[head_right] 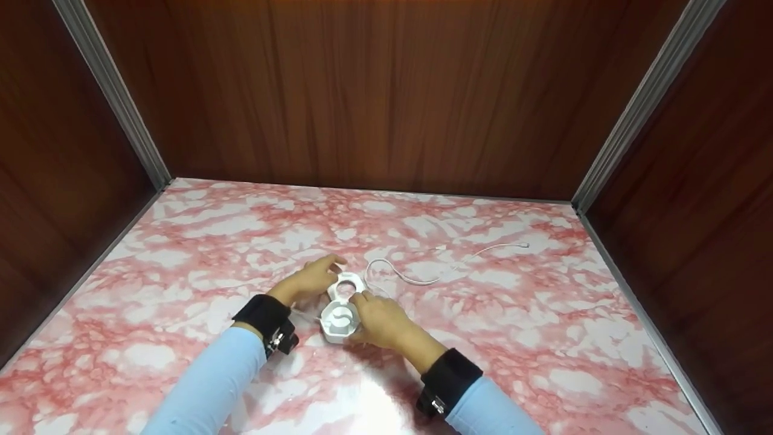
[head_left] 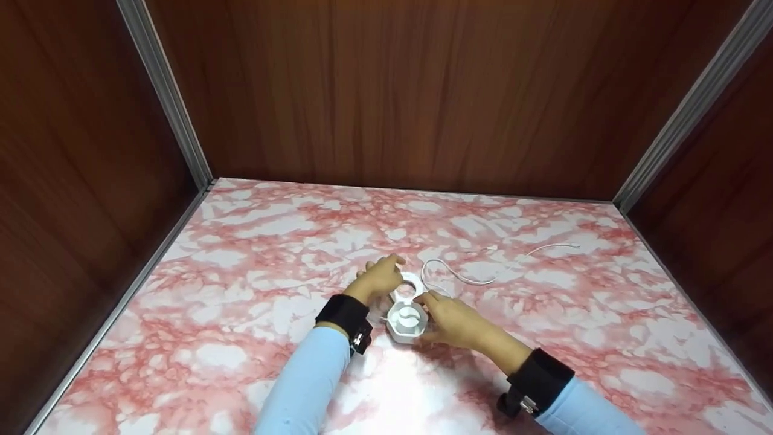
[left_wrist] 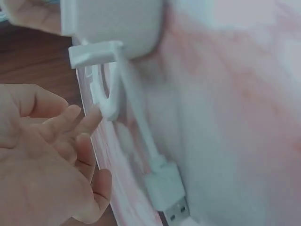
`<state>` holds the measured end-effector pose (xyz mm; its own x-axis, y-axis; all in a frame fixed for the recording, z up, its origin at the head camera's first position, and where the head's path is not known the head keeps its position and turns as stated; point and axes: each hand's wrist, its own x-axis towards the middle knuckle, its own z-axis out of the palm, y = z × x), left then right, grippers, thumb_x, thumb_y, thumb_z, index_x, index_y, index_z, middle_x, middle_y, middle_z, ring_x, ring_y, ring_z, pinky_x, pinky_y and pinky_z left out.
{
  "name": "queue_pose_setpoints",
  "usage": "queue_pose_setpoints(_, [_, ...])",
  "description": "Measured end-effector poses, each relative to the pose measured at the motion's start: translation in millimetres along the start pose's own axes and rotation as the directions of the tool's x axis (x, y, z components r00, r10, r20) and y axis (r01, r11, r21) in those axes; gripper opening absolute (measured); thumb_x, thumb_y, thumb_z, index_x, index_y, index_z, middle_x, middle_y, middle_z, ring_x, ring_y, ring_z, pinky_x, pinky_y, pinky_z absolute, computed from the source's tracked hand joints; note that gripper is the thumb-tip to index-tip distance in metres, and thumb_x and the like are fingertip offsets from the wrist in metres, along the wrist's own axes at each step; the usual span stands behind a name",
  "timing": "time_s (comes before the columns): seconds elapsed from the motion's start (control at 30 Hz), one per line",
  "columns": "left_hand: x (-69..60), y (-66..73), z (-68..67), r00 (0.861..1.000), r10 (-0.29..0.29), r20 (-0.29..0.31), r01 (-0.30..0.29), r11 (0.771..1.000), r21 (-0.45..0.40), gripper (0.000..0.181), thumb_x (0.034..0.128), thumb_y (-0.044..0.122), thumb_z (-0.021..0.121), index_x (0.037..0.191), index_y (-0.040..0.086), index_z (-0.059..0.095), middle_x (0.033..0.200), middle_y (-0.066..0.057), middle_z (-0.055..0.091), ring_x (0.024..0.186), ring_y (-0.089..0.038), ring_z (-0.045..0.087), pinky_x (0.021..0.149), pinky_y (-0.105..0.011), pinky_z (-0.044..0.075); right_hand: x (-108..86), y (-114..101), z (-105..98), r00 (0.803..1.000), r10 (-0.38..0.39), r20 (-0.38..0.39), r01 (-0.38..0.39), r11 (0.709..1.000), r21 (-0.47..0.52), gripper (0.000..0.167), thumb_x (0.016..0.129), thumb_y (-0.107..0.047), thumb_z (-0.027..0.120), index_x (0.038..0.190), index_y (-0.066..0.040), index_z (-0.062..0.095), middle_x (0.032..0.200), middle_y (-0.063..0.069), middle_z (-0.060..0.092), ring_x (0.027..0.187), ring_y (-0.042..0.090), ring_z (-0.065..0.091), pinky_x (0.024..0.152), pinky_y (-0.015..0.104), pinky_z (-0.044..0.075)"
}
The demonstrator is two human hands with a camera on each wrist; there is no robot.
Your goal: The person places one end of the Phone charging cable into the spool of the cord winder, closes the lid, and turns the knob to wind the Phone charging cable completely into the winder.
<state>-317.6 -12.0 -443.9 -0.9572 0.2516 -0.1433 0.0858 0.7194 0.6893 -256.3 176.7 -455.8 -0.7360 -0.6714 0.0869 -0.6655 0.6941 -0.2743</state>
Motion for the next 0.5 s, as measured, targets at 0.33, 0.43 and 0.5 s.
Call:
queue_pose_setpoints(0.33, [-9.6, 8.6, -8.8, 0.979, 0.074, -0.189, -0.104, 0.982, -0.157, 0.024, 0.0946, 0.016, 0.048, 0.106, 0.02, 0.069, 0.113, -0.003, 0.067, 0.106, -0.029, 0.048, 0.096, -0.053, 0.026, 0.9, 2, 9, 0.99, 0.07, -0.124, -0.07, 0.998, 0.001, 0.063, 0.067, -0.038, 0.086, 0.112, -0.005, 0.058, 0.09, 0.001, 0.065, 0.08, 0.017, 0.062, 0.074, 0.037, 0.052])
queue_pose_setpoints(0.43, [-15.2, 8.5, -8.6, 0.975, 0.102, -0.197, -0.128, 0.984, -0.123, 0.024, 0.0944, 0.015, 0.049, 0.102, 0.02, 0.071, 0.108, -0.002, 0.069, 0.102, -0.028, 0.048, 0.093, -0.051, 0.025, 0.4, 2, 11, 0.983, 0.087, -0.161, -0.097, 0.994, -0.055, 0.063, 0.063, -0.046, 0.087, 0.105, -0.006, 0.061, 0.088, 0.001, 0.064, 0.079, 0.018, 0.061, 0.076, 0.04, 0.05])
queue_pose_setpoints(0.5, [-18.4, 8.0, -8.4, 0.971, 0.115, -0.209, -0.138, 0.986, -0.098, 0.023, 0.0944, 0.016, 0.049, 0.101, 0.021, 0.071, 0.104, -0.002, 0.069, 0.1, -0.027, 0.048, 0.092, -0.051, 0.025, 0.4, 3, 11, 0.981, 0.097, -0.166, -0.113, 0.989, -0.091, 0.063, 0.061, -0.051, 0.086, 0.101, -0.008, 0.062, 0.09, 0.002, 0.065, 0.082, 0.021, 0.061, 0.08, 0.042, 0.049])
